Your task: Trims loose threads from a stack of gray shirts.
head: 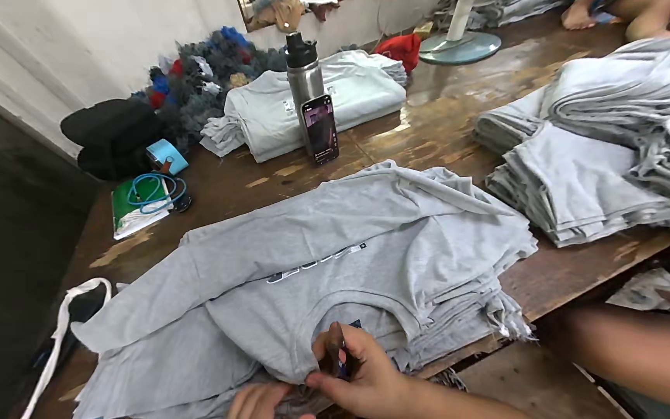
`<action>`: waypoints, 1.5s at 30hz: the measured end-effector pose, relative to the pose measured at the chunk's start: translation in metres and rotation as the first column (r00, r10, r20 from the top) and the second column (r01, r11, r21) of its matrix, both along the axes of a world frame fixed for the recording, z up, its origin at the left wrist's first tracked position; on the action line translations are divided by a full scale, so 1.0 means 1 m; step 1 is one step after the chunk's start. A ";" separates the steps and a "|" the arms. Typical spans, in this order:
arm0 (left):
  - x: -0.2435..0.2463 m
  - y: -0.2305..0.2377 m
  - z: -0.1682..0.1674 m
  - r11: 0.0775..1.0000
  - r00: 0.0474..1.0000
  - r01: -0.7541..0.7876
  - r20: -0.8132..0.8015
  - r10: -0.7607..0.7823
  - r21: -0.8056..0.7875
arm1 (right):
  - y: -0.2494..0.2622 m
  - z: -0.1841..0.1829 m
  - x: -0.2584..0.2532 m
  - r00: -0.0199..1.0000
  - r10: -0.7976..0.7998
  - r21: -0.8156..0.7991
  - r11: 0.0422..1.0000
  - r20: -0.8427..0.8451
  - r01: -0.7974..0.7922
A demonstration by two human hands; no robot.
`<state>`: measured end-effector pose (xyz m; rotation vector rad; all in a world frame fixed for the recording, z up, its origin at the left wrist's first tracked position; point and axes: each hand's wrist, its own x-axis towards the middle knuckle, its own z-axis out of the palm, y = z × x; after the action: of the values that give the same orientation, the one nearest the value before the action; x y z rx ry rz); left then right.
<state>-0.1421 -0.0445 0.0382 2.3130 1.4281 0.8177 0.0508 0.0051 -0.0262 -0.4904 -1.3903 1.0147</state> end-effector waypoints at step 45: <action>0.032 0.021 -0.036 0.962 0.986 -0.037 0.164 -0.008 0.270 | 0.002 -0.002 0.010 0.968 0.112 -0.238 0.957 -0.224 -0.166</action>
<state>-0.1106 -0.0238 0.0024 2.3639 1.3340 1.2474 0.0611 0.0074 -0.0283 -0.4630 -1.1239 1.3326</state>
